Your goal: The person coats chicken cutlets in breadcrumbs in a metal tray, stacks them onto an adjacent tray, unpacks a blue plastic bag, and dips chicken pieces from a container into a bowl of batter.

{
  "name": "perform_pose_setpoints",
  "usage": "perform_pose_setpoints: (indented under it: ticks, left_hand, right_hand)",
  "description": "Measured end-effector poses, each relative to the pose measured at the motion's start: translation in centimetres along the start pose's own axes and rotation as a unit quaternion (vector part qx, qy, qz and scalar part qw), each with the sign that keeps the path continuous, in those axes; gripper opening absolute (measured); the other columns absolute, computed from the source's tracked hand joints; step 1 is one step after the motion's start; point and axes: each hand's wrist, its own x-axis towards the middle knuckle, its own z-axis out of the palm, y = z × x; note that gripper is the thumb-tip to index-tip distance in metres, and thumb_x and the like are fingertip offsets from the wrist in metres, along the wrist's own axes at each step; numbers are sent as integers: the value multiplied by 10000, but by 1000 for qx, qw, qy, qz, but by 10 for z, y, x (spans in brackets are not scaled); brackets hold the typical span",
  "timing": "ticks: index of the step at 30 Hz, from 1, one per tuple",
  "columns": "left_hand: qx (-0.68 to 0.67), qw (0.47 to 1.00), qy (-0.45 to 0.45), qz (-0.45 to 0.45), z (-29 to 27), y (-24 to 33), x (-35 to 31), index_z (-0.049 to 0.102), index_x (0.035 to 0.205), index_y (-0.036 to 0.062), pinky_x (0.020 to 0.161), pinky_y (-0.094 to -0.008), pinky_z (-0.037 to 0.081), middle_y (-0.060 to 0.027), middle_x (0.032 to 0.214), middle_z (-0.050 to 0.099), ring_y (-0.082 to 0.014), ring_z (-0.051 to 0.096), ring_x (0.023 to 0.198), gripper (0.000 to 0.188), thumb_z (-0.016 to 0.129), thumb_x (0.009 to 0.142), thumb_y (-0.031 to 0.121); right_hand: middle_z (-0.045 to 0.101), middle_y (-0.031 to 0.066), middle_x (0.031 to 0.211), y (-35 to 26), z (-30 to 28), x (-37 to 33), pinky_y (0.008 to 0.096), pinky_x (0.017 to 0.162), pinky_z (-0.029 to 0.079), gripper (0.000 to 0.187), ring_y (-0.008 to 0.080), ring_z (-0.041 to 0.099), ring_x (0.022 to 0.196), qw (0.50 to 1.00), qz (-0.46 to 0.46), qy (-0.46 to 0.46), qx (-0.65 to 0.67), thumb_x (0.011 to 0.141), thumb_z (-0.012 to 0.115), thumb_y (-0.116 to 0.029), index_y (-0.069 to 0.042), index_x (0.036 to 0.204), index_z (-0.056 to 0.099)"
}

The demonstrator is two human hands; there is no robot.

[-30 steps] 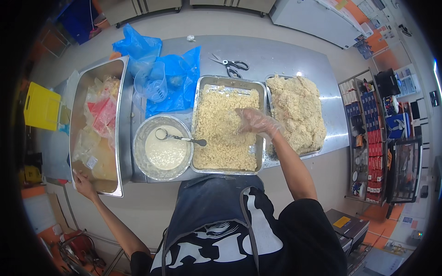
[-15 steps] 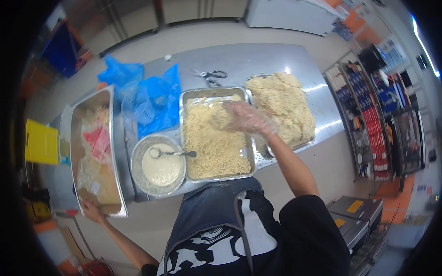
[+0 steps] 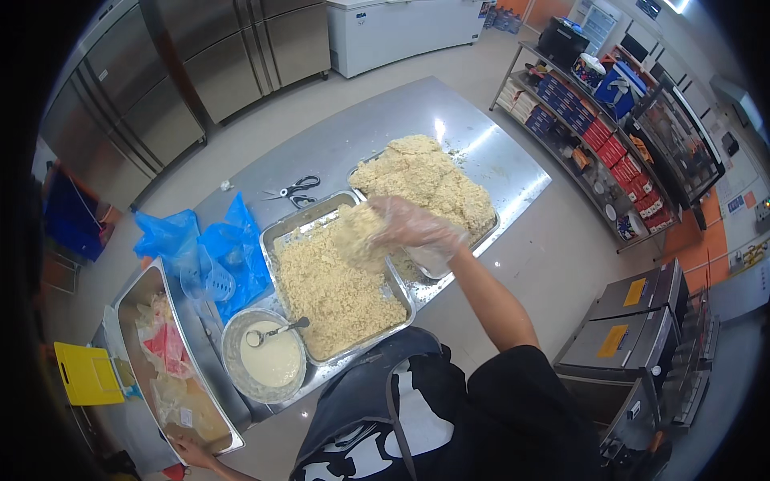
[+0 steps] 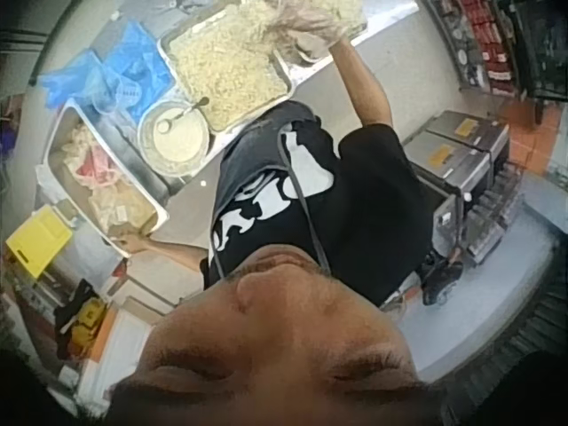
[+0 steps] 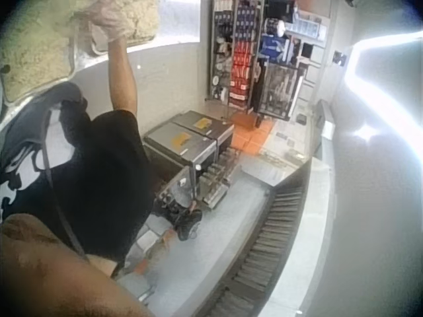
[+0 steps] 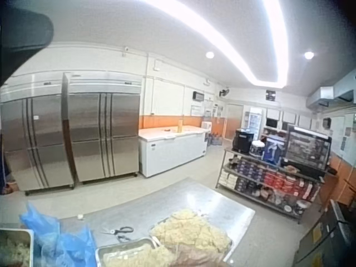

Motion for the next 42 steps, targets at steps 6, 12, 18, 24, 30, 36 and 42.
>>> perform_pose_setpoints:
  ticks: [6,12,18,24,30,36,42]
  left_hand:
    - [24,999,-41,-26,-4,-18,14,643,1255,22,730,-351,504,-90,934,675,-238,605,763,658,426,997,586]
    - [24,997,-65,-46,-3,-23,19,649,1252,28,636,-326,491,-66,865,648,-191,582,680,645,446,993,582]
    - [-14,999,-19,29,2,-28,18,680,1120,-23,577,-317,449,-67,782,609,-171,531,631,630,455,1003,554]
    - [-9,993,-17,114,-18,56,-30,662,982,-85,691,-433,504,-187,812,674,-289,585,694,382,502,1028,258]
    - [-63,969,49,233,-15,43,-32,673,911,-79,626,-411,487,-172,770,678,-287,588,647,380,546,1015,264]
    - [-6,981,51,186,-20,40,-38,679,834,-60,588,-426,468,-167,692,648,-313,574,606,405,561,1009,285]
    - [26,988,46,147,-28,82,-61,694,870,-54,606,-428,484,-185,740,675,-340,589,624,411,556,1010,306]
  right_hand:
    - [478,252,1418,-41,-79,-44,395,1149,357,914,342,436,1354,993,90,72,-18,672,887,-175,70,1407,403]
    - [510,240,1380,0,-131,-58,382,1109,404,832,313,489,1303,985,64,156,-45,696,864,-130,56,1387,440]
    - [510,238,1385,43,-136,-41,384,1071,443,821,317,516,1277,987,54,149,-1,700,850,-142,59,1391,452]
    - [507,268,1392,67,-117,-17,398,1106,393,915,332,475,1331,971,103,129,-175,683,857,-285,89,1401,430]
    - [601,236,1264,124,-115,-8,389,1075,412,823,331,538,1242,947,37,178,-267,777,772,-426,28,1391,468]
    - [579,229,1275,102,-109,-32,417,1012,454,705,306,572,1179,907,22,210,-365,898,623,-511,-25,1391,488]
    - [433,237,1469,84,-48,-26,420,1143,339,734,296,375,1416,776,-36,349,-524,963,476,-522,22,1450,402]
